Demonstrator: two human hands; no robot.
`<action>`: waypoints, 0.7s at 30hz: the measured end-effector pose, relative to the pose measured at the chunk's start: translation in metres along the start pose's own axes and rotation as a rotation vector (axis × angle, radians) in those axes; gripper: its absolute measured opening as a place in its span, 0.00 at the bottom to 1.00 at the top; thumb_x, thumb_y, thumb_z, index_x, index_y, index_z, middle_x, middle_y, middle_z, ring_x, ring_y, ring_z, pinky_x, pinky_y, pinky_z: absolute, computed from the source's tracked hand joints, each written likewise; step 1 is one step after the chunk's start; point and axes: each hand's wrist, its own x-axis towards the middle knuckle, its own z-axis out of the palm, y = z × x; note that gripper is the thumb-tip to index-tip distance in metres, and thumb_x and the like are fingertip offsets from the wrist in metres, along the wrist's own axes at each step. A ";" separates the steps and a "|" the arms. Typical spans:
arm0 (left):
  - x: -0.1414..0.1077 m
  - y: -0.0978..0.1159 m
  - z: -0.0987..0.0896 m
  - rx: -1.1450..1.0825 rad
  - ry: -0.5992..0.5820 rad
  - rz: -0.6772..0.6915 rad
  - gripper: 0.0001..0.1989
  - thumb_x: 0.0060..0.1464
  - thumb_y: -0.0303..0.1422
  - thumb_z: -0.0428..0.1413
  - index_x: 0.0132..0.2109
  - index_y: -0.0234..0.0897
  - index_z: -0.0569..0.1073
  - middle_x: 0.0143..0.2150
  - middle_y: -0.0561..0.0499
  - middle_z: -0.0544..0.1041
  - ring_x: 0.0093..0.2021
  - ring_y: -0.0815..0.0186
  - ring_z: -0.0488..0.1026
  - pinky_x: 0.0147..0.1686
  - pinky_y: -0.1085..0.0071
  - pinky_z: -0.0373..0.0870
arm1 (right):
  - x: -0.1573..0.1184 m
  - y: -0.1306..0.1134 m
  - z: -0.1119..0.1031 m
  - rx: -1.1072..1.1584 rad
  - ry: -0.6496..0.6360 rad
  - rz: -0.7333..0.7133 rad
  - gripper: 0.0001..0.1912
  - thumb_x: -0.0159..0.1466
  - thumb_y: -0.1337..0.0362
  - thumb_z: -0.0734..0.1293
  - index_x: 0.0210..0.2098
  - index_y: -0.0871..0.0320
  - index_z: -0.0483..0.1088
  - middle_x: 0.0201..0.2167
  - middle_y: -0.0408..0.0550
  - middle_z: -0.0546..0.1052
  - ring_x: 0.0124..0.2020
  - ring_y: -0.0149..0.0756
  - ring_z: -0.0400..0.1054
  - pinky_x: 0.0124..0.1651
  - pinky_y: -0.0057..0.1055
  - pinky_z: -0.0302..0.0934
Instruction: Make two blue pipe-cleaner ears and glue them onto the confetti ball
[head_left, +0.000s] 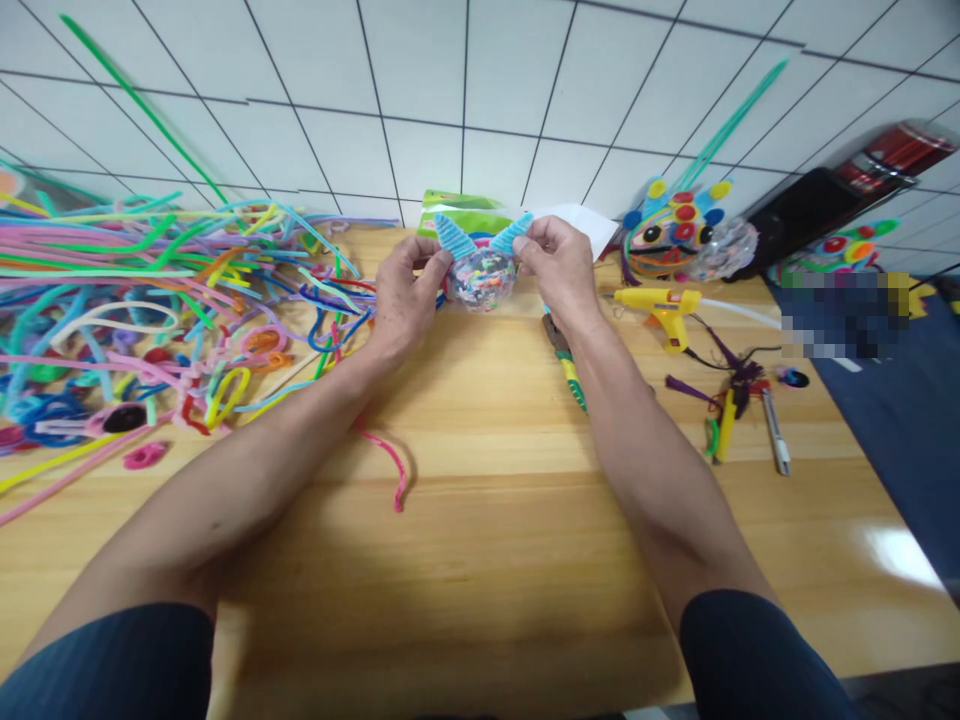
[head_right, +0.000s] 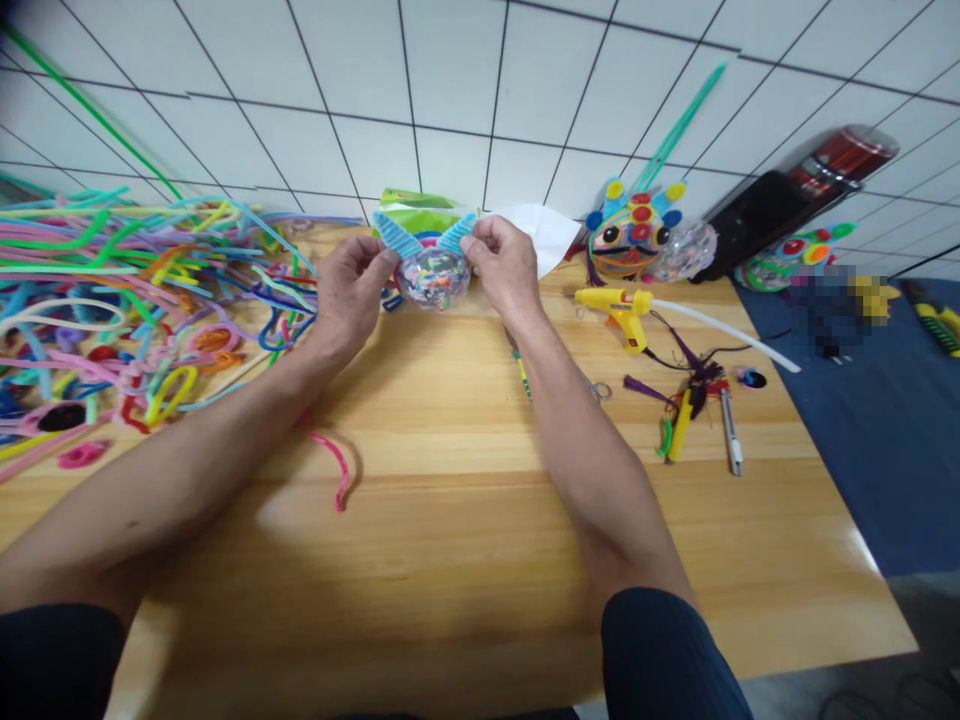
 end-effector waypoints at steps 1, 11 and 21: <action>0.000 0.000 0.000 0.005 -0.002 -0.008 0.08 0.68 0.37 0.62 0.39 0.41 0.76 0.36 0.52 0.81 0.38 0.65 0.79 0.43 0.68 0.77 | 0.000 0.000 0.000 0.002 0.002 0.002 0.22 0.67 0.42 0.74 0.33 0.52 0.69 0.28 0.39 0.70 0.37 0.36 0.73 0.41 0.36 0.75; 0.000 0.000 0.001 -0.028 -0.014 -0.014 0.10 0.68 0.41 0.62 0.39 0.42 0.76 0.37 0.52 0.82 0.38 0.64 0.79 0.42 0.68 0.78 | 0.001 0.006 0.000 0.034 0.015 0.010 0.24 0.66 0.38 0.74 0.34 0.52 0.69 0.29 0.39 0.70 0.36 0.35 0.73 0.38 0.35 0.75; 0.001 -0.002 0.001 -0.034 0.001 0.017 0.11 0.67 0.41 0.64 0.39 0.41 0.75 0.34 0.53 0.79 0.37 0.64 0.79 0.44 0.66 0.79 | 0.001 0.006 -0.001 0.041 0.001 0.025 0.23 0.66 0.41 0.75 0.34 0.52 0.70 0.29 0.38 0.70 0.36 0.34 0.74 0.37 0.33 0.77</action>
